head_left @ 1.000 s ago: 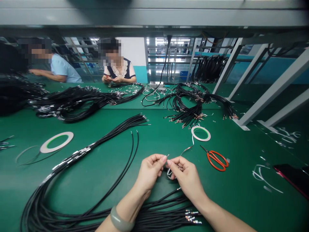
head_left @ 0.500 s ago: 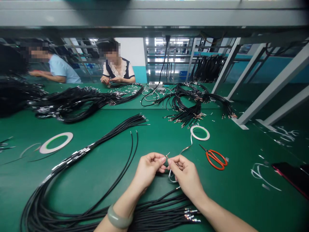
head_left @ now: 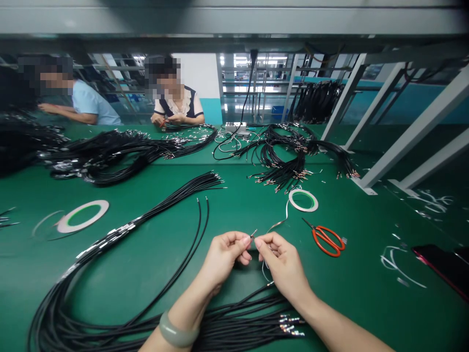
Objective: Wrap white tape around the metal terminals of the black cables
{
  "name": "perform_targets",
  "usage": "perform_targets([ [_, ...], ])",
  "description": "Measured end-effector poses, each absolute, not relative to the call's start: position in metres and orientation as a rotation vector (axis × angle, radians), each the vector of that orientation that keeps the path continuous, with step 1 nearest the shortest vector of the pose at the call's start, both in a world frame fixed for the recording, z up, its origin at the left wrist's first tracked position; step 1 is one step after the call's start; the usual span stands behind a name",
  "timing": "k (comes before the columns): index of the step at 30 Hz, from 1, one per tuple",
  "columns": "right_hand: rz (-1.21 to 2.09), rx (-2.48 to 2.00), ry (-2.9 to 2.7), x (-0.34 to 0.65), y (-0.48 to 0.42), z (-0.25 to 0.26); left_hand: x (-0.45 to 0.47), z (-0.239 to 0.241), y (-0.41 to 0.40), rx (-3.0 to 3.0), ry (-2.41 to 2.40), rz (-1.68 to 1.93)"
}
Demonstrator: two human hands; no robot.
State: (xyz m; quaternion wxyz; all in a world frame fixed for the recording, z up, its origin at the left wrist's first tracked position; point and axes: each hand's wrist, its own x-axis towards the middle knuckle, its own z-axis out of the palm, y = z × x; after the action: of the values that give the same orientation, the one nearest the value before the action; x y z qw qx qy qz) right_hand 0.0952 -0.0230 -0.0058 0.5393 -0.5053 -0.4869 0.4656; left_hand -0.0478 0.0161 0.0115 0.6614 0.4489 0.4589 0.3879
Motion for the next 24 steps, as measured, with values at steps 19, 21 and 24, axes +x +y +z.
perform_targets([
  [19, 1.098, -1.170, -1.192, 0.0981, -0.0227, -0.0017, -0.0501, 0.0119, 0.0146, 1.018, 0.946, 0.814],
  [21, 1.096, -1.171, -1.197, 0.0985, -0.0228, -0.0016, -0.0504, 0.0117, 0.0145, 1.000, 0.933, 0.807],
  [24, 1.100, -1.165, -1.195, 0.0982, -0.0232, -0.0005, -0.0505, 0.0119, 0.0142, 0.969, 0.899, 0.792],
])
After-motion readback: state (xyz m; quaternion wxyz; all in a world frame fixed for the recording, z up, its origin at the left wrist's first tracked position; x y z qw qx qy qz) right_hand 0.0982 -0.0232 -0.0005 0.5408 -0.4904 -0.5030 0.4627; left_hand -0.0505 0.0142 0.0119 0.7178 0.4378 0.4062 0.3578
